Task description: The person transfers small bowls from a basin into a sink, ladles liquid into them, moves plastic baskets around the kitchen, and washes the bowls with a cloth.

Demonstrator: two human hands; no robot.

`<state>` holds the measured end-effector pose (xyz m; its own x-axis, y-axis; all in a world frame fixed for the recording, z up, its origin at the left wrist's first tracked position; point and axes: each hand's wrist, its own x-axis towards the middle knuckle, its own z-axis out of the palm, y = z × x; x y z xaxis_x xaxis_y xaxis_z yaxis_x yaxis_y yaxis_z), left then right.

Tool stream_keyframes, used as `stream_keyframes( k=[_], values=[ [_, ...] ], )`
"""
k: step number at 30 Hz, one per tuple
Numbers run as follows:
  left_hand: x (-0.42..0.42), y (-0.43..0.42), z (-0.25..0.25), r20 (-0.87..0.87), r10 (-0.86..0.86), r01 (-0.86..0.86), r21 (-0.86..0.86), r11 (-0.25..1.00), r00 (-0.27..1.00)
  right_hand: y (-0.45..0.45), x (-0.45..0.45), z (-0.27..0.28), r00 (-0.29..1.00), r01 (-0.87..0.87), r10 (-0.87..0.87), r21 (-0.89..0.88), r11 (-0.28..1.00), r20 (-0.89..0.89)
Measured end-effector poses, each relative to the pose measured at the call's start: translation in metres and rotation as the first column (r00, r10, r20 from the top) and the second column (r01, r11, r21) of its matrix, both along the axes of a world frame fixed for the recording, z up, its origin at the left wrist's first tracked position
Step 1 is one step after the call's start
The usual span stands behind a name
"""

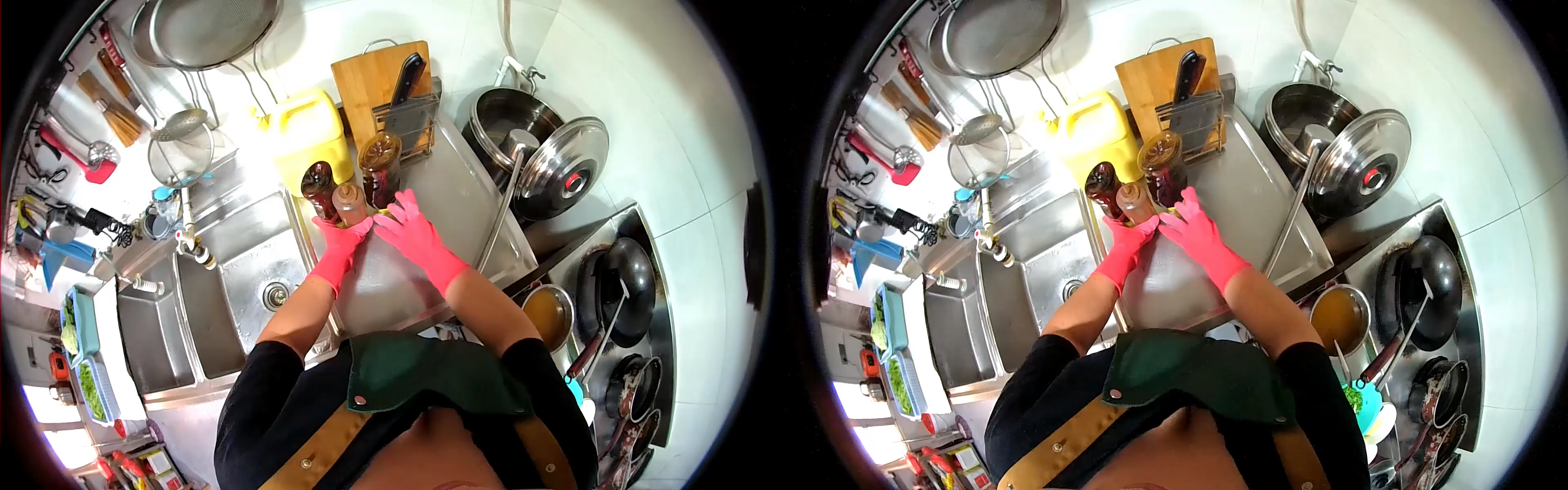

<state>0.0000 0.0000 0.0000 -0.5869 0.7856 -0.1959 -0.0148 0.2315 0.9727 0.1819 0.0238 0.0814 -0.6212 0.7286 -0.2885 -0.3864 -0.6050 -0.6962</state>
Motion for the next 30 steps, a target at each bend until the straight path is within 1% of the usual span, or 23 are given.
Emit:
stream_keyframes(
  k=[2, 3, 5, 6, 8, 10, 11, 12, 14, 15, 17, 19, 20, 21, 22, 23, 24, 25, 26, 27, 28, 29, 30],
  values=[
    [0.015, -0.003, -0.003, 0.063, -0.01, 0.008, 0.032, 0.999, 0.998, -0.001, -0.002, -0.008, 0.984, 0.169, -0.173, -0.086, 0.982, -0.046],
    [-0.029, 0.015, 0.011, -0.019, -0.01, 0.011, 0.053, 0.999, 1.0, 0.016, -0.05, -0.012, 0.975, 0.188, -0.199, -0.117, 0.975, -0.099],
    [-0.026, 0.03, -0.01, 0.078, 0.015, -0.022, 0.084, 0.996, 0.997, 0.016, -0.049, -0.005, 0.967, 0.234, -0.243, -0.111, 0.966, -0.071],
    [-0.023, 0.038, 0.005, 0.134, -0.01, -0.008, 0.134, 0.991, 0.991, 0.022, -0.051, 0.006, 0.97, 0.233, -0.238, -0.104, 0.967, -0.046],
    [-0.034, 0.054, -0.02, 0.171, -0.001, -0.014, 0.083, 0.996, 0.985, 0.029, -0.053, 0.007, 0.972, 0.223, -0.231, -0.119, 0.967, -0.051],
    [-0.035, 0.058, -0.023, 0.181, -0.008, -0.001, 0.055, 0.999, 0.983, 0.034, -0.057, 0.002, 0.967, 0.249, -0.255, -0.127, 0.96, -0.029],
    [-0.032, 0.055, -0.027, 0.238, -0.058, 0.039, 0.083, 0.996, 0.97, 0.041, -0.052, -0.01, 0.95, 0.046, -0.092, 0.159, 0.986, 0.297],
    [-0.03, 0.051, -0.025, 0.286, -0.093, 0.063, 0.112, 0.992, 0.954, 0.05, -0.044, -0.025, 0.795, -0.257, -0.007, 0.348, 0.902, 0.606],
    [-0.03, 0.039, -0.013, 0.365, -0.135, 0.071, 0.185, 0.98, 0.921, 0.041, -0.04, -0.04, 0.842, -0.293, -0.052, 0.537, 0.791, 0.537],
    [-0.027, 0.027, 0.0, 0.392, -0.134, 0.077, 0.159, 0.984, 0.91, 0.023, -0.038, -0.044, 0.983, 0.021, -0.111, 0.511, 0.859, 0.147],
    [-0.025, 0.003, 0.001, 0.219, -0.114, 0.078, 0.164, 0.983, 0.969, 0.012, -0.013, -0.066, 0.954, 0.043, -0.24, 0.709, 0.704, 0.181],
    [-0.015, -0.038, 0.003, 0.004, -0.02, 0.019, 0.201, 0.979, 1.0, -0.009, 0.001, -0.065, 0.939, -0.037, -0.19, 0.633, 0.774, 0.287],
    [-0.006, -0.07, 0.015, 0.043, 0.016, -0.027, 0.255, 0.967, 0.999, -0.035, 0.007, -0.033, 0.994, 0.111, -0.113, 0.158, 0.981, 0.003],
    [0.003, -0.102, 0.028, 0.083, 0.048, -0.072, 0.307, 0.949, 0.995, -0.056, 0.017, -0.021, 0.982, 0.091, -0.115, 0.161, 0.983, 0.147],
    [-0.009, -0.128, 0.016, 0.124, -0.179, 0.148, 0.225, 0.963, 0.976, -0.074, 0.024, -0.012, 0.949, 0.079, -0.129, 0.179, 0.981, 0.288],
    [-0.019, -0.156, 0.004, 0.192, -0.396, 0.371, 0.155, 0.916, 0.898, -0.094, 0.028, 0.001, 0.849, -0.076, -0.177, 0.448, 0.891, 0.497],
    [-0.014, -0.189, 0.019, 0.252, -0.32, 0.32, 0.041, 0.946, 0.913, -0.114, 0.035, 0.012, 0.705, -0.283, -0.29, 0.632, 0.721, 0.648],
    [-0.008, -0.223, 0.038, 0.306, -0.239, 0.273, -0.076, 0.959, 0.922, -0.131, 0.039, 0.017, 0.543, -0.508, -0.45, 0.704, 0.496, 0.709],
    [-0.01, -0.253, 0.045, 0.272, -0.233, 0.271, -0.114, 0.956, 0.934, -0.134, 0.044, -0.004, 0.787, -0.195, -0.193, 0.533, 0.823, 0.586],
    [-0.014, -0.281, 0.049, 0.236, -0.231, 0.27, -0.15, 0.951, 0.944, -0.137, 0.049, -0.024, 0.936, 0.136, -0.175, 0.144, 0.98, 0.306],
    [-0.023, -0.306, 0.04, 0.175, -0.219, 0.25, -0.176, 0.952, 0.96, -0.141, 0.049, -0.031, 0.959, 0.188, -0.175, -0.035, 0.982, 0.225],
    [-0.029, -0.331, 0.033, 0.135, -0.124, 0.147, -0.174, 0.974, 0.983, -0.148, 0.046, -0.039, 0.972, 0.216, -0.187, -0.22, 0.951, 0.144],
    [-0.04, -0.357, 0.039, 0.15, -0.064, 0.083, -0.126, 0.989, 0.987, -0.159, 0.042, -0.054, 0.953, 0.166, -0.17, 0.037, 0.985, 0.251]
  ],
)
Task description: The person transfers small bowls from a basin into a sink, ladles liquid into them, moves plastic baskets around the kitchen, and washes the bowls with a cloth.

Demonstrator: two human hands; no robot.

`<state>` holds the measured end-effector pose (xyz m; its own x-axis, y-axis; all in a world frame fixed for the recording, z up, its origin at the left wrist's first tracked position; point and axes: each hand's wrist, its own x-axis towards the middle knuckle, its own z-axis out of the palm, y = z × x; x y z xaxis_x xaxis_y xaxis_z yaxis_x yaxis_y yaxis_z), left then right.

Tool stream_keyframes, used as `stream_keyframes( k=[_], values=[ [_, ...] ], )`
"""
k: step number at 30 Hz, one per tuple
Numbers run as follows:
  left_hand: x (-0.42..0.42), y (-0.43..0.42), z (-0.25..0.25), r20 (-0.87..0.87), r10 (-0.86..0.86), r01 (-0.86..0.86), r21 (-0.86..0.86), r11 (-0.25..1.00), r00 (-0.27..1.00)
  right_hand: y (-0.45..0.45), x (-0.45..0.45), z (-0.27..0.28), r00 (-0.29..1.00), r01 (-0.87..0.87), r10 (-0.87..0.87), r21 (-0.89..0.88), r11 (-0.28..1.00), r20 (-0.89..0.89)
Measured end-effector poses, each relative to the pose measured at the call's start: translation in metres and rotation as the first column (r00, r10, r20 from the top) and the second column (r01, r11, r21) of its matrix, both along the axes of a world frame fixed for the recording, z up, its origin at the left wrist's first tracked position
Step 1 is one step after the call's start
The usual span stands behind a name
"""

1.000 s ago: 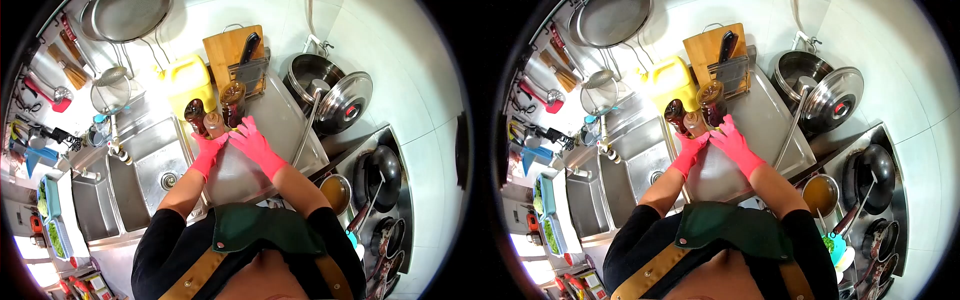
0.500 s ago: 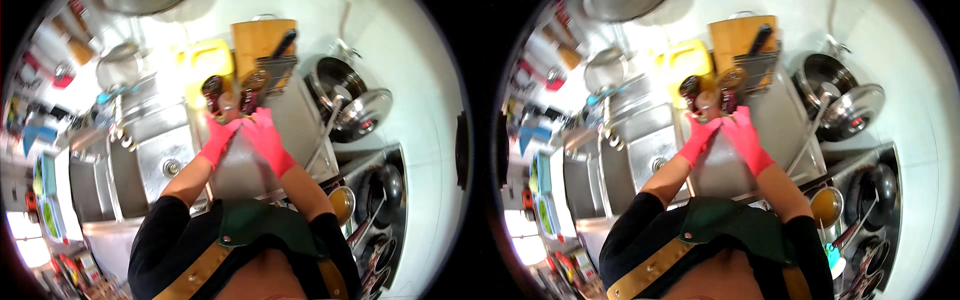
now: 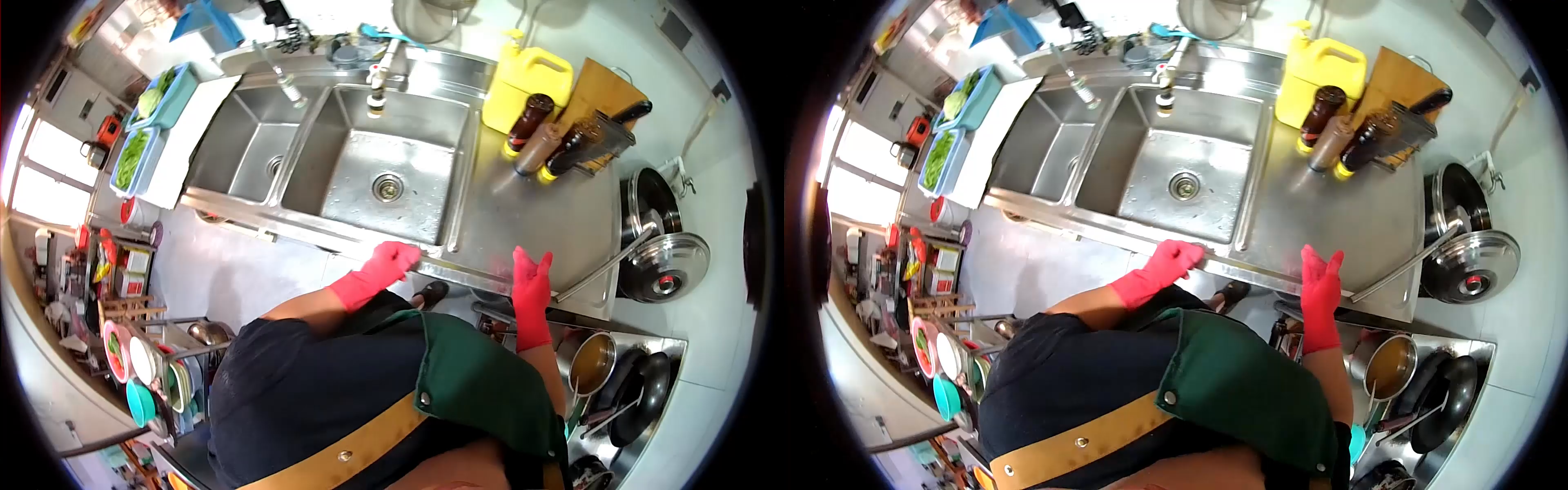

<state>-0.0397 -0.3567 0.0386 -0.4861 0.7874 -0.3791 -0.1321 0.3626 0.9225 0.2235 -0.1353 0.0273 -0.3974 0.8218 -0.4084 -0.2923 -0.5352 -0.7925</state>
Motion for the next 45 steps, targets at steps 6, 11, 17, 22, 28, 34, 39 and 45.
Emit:
stream_keyframes(
  k=[6, 11, 17, 22, 28, 34, 39, 45],
  values=[
    [-0.088, -0.196, -0.081, -0.103, 0.52, -0.519, 0.043, 0.854, 0.848, -0.053, -0.045, -0.011, 0.946, -0.096, -0.007, -0.299, 0.95, -0.324],
    [-0.092, -0.446, -0.162, -0.385, 0.706, -0.803, -0.338, 0.491, 0.594, -0.094, -0.088, 0.014, 0.983, -0.155, 0.142, -0.116, 0.981, -0.112],
    [-0.01, -0.647, -0.177, -0.233, 0.939, -0.781, -0.622, 0.055, 0.252, -0.151, -0.189, 0.009, 0.924, -0.371, 0.364, 0.049, 0.927, 0.117],
    [-0.033, -0.722, -0.191, -0.209, 0.967, -0.831, -0.556, 0.005, 0.146, -0.287, -0.358, 0.033, 0.806, -0.586, 0.568, 0.093, 0.805, 0.168],
    [-0.129, -0.784, -0.178, -0.001, 0.997, -0.951, -0.298, 0.079, 0.083, -0.474, -0.525, 0.076, 0.507, -0.862, 0.823, 0.172, 0.477, 0.258],
    [-0.185, -0.83, -0.201, 0.381, 0.917, -0.947, -0.322, 0.01, -0.12, -0.571, -0.62, 0.114, 0.223, -0.949, 0.94, 0.277, 0.149, 0.259],
    [-0.241, -0.844, -0.178, 0.439, 0.875, -0.947, -0.313, -0.067, -0.207, -0.658, -0.728, 0.082, -0.033, -0.972, 0.972, 0.218, -0.085, 0.234],
    [-0.365, -0.897, -0.133, 0.181, 0.98, -0.918, -0.397, -0.005, -0.084, -0.8, -0.879, 0.062, -0.296, -0.941, 0.935, 0.111, -0.32, 0.195]
  ],
)
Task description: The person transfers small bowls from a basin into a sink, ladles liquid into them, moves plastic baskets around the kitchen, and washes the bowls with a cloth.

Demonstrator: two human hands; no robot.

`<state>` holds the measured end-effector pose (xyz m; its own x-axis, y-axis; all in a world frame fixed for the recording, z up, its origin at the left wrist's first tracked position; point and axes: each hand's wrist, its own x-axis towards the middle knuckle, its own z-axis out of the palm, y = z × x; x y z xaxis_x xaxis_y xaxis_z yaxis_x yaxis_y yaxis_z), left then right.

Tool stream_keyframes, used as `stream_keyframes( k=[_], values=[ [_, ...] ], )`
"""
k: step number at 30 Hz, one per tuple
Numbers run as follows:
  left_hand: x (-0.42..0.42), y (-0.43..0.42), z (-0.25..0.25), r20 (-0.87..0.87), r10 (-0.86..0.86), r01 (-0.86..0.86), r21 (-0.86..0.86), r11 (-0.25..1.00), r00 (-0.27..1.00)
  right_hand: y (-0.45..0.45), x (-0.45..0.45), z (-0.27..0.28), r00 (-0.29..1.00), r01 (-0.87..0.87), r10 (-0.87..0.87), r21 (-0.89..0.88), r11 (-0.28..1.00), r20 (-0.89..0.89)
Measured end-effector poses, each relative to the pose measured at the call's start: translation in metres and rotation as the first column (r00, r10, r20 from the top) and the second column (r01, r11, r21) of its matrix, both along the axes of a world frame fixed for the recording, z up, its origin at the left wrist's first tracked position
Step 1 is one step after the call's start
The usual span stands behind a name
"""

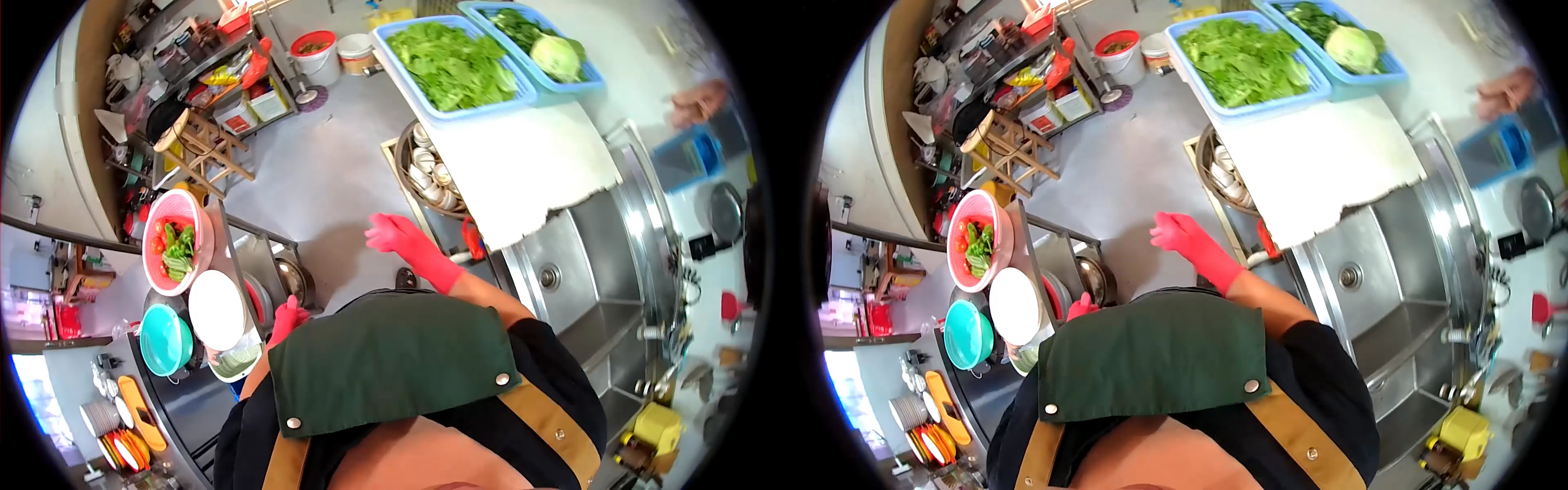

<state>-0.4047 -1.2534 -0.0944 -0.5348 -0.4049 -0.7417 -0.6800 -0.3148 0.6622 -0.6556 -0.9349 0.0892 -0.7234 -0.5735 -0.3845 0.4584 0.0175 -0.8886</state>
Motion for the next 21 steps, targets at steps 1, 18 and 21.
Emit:
stream_keyframes(
  k=[1, 18, 21],
  values=[
    [-0.031, -0.006, 0.008, -0.033, 0.01, -0.01, 0.003, 1.0, 0.999, -0.025, -0.026, -0.007, 0.999, -0.032, 0.033, -0.036, 0.999, 0.003],
    [-0.404, -0.128, -0.11, 0.078, -0.228, 0.211, 0.187, 0.96, 0.97, -0.121, -0.229, -0.217, 0.948, 0.11, -0.192, 0.305, 0.946, 0.254],
    [-0.429, -0.159, -0.15, 0.097, -0.09, 0.055, 0.314, 0.948, 0.991, -0.12, -0.248, -0.29, 0.778, 0.315, -0.517, 0.491, 0.812, 0.357]
  ],
)
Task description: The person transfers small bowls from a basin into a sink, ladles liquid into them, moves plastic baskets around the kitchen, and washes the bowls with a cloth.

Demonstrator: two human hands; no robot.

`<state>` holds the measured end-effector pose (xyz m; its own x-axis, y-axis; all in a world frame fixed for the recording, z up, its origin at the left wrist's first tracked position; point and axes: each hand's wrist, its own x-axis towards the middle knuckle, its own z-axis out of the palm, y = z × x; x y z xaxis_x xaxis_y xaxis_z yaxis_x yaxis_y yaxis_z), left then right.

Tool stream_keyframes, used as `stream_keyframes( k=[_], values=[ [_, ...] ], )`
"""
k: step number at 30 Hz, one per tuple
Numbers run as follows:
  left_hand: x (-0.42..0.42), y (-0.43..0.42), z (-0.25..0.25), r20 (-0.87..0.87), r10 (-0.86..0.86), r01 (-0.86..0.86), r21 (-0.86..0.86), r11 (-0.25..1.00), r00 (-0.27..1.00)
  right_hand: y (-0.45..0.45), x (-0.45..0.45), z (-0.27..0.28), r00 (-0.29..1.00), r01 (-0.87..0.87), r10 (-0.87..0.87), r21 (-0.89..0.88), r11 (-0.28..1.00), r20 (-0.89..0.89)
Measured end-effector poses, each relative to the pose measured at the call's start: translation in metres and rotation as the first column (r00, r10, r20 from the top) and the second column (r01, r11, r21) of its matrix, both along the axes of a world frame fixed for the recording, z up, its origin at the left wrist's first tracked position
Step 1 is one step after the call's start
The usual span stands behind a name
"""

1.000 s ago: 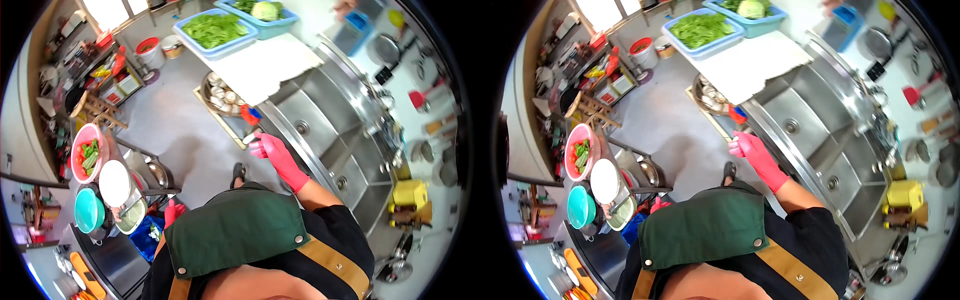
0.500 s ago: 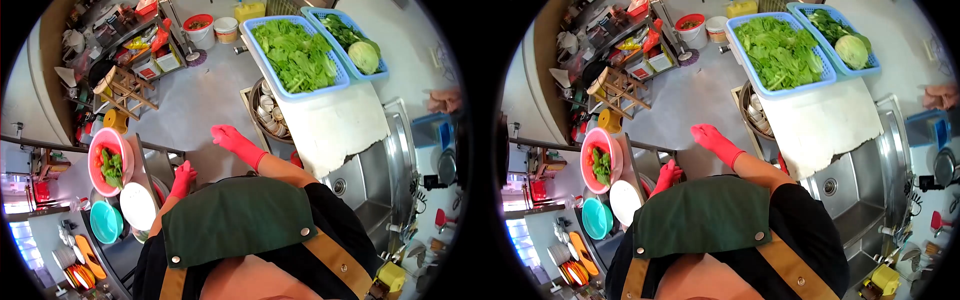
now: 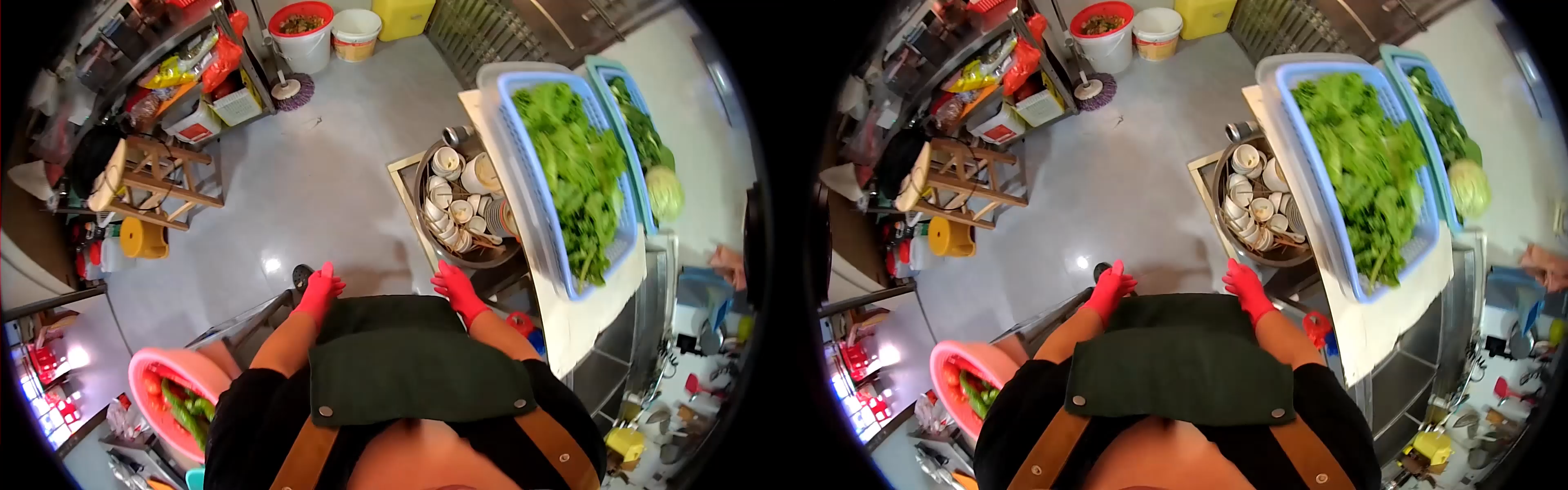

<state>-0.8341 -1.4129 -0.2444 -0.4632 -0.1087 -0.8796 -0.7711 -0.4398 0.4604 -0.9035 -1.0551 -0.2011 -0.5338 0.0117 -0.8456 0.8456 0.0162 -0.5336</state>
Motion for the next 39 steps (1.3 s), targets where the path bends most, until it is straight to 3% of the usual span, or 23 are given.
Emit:
stream_keyframes(
  k=[4, 6, 9, 14, 15, 16, 18, 21, 22, 25, 26, 28, 30, 33, 35, 36, 39],
  values=[
    [-0.025, -0.013, -0.084, -0.018, 0.156, -0.154, 0.068, 0.986, 0.988, 0.005, -0.056, -0.09, 0.994, 0.103, -0.102, -0.018, 0.995, 0.043],
    [-0.042, -0.011, -0.132, -0.002, 0.231, -0.23, 0.081, 0.97, 0.973, 0.059, -0.102, -0.223, 0.994, -0.075, 0.047, -0.316, 0.946, -0.096],
    [-0.054, -0.006, -0.197, -0.004, 0.272, -0.271, 0.044, 0.961, 0.962, 0.03, -0.177, -0.23, 0.98, 0.174, -0.184, -0.129, 0.976, -0.076],
    [-0.075, -0.022, -0.279, -0.016, 0.164, -0.165, -0.11, 0.98, 0.986, 0.094, -0.304, -0.391, 0.915, 0.352, -0.356, -0.055, 0.934, -0.19],
    [-0.072, -0.03, -0.302, -0.028, 0.145, -0.147, -0.144, 0.979, 0.989, 0.092, -0.32, -0.402, 0.917, 0.308, -0.289, 0.027, 0.951, -0.274],
    [-0.074, -0.037, -0.312, -0.03, 0.167, -0.17, -0.171, 0.971, 0.985, 0.085, -0.331, -0.408, 0.92, 0.185, -0.095, 0.209, 0.96, -0.38],
    [-0.076, -0.05, -0.327, -0.021, 0.194, -0.193, -0.228, 0.954, 0.981, 0.072, -0.348, -0.408, 0.845, -0.014, 0.338, 0.613, 0.79, -0.415],
    [-0.072, -0.068, -0.354, -0.028, 0.238, -0.234, -0.332, 0.914, 0.971, 0.067, -0.368, -0.418, 0.72, -0.103, 0.609, 0.816, 0.568, -0.333],
    [-0.07, -0.071, -0.356, -0.028, 0.241, -0.235, -0.353, 0.905, 0.97, 0.073, -0.376, -0.437, 0.651, -0.07, 0.636, 0.801, 0.594, -0.415],
    [-0.067, -0.073, -0.358, -0.028, 0.253, -0.242, -0.411, 0.879, 0.967, 0.104, -0.393, -0.459, 0.579, -0.203, 0.603, 0.619, 0.758, -0.549],
    [-0.066, -0.072, -0.357, -0.017, 0.259, -0.243, -0.404, 0.882, 0.966, 0.112, -0.405, -0.471, 0.746, -0.144, 0.292, 0.283, 0.948, -0.598],
    [-0.064, -0.064, -0.355, -0.006, 0.273, -0.251, -0.411, 0.876, 0.962, 0.125, -0.42, -0.479, 0.842, -0.132, 0.196, 0.161, 0.978, -0.503],
    [-0.062, -0.054, -0.352, 0.004, 0.268, -0.243, -0.411, 0.879, 0.963, 0.134, -0.422, -0.48, 0.757, -0.269, 0.363, 0.246, 0.931, -0.544],
    [-0.064, -0.044, -0.345, -0.006, 0.209, -0.194, -0.392, 0.899, 0.978, 0.129, -0.415, -0.476, 0.734, -0.233, 0.281, 0.159, 0.959, -0.618],
    [-0.066, -0.044, -0.356, -0.016, 0.177, -0.17, -0.379, 0.91, 0.984, 0.14, -0.414, -0.501, 0.658, -0.181, 0.208, 0.117, 0.977, -0.724],
    [-0.069, -0.045, -0.361, -0.017, 0.159, -0.154, -0.374, 0.914, 0.987, 0.134, -0.417, -0.498, 0.755, -0.07, 0.005, -0.073, 0.995, -0.655],
    [-0.084, -0.04, -0.355, -0.041, 0.131, -0.137, -0.377, 0.916, 0.99, 0.09, -0.418, -0.445, 0.846, 0.19, -0.265, -0.204, 0.96, -0.462]
  ],
)
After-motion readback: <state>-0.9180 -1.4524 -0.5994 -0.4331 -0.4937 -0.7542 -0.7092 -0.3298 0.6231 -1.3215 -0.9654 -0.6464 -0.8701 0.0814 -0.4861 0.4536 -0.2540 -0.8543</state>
